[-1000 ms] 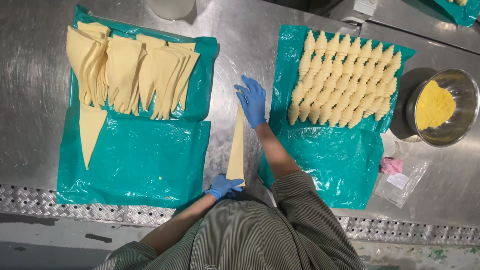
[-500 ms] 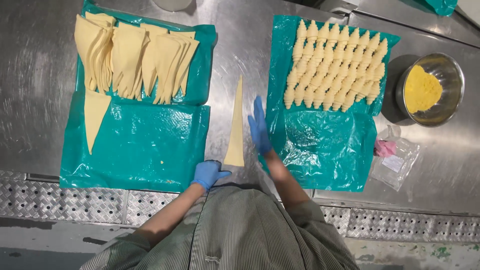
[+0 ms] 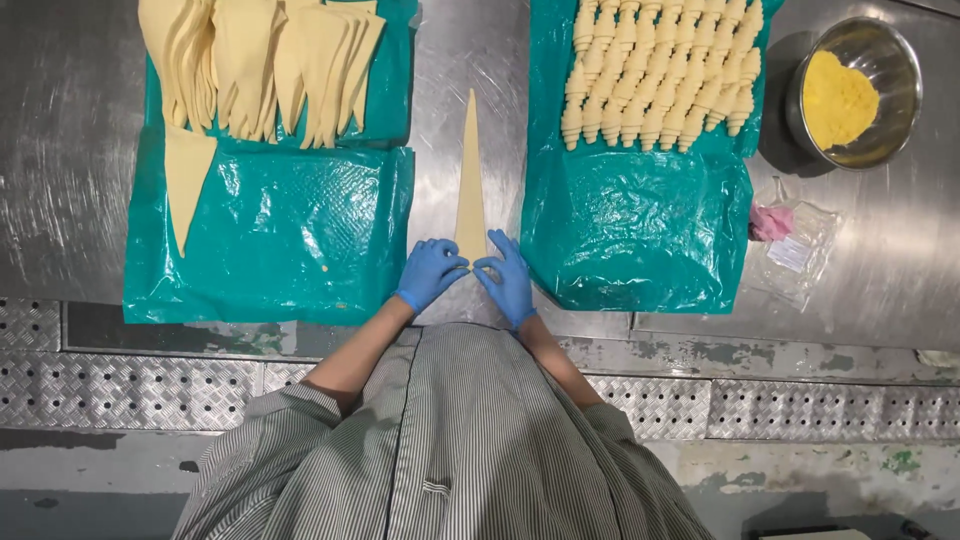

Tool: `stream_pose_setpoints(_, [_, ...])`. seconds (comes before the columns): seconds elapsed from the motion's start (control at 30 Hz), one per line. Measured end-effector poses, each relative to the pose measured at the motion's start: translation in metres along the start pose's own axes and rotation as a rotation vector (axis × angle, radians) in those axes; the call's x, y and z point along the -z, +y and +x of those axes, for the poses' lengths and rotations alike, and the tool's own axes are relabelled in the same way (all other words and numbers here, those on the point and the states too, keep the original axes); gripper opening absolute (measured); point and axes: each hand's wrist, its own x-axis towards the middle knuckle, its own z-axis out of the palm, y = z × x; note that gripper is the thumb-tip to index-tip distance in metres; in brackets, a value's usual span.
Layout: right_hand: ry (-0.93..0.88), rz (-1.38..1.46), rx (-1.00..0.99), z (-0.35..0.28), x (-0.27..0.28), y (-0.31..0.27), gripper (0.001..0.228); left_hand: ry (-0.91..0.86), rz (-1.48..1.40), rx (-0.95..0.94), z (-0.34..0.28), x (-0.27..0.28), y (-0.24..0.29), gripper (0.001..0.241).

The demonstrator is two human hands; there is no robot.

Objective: Rolling triangular pieces of dough into croissant shapes in a bakery kitchen.

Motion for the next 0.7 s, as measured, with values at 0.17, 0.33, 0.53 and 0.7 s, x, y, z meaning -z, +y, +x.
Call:
stream_pose_setpoints(0.17, [-0.019,0.017,0.058,0.009,0.005,-0.003,0.019,0.044,-0.013,0.018,0.005,0.007,0.012,0.019])
stream_pose_setpoints(0.33, [-0.024,0.033,0.022,0.018,0.004,-0.004,0.013,0.098,-0.076,0.086,0.012,0.007,0.017,0.027])
stream_pose_setpoints(0.53, [0.0,0.024,0.036,0.022,-0.001,0.006,0.014,0.087,-0.032,0.168,0.016,-0.006,0.014,0.017])
stream_pose_setpoints(0.7, [-0.007,0.062,-0.004,0.025,0.001,0.002,0.015,0.077,-0.022,0.26,0.018,-0.006,0.014,0.02])
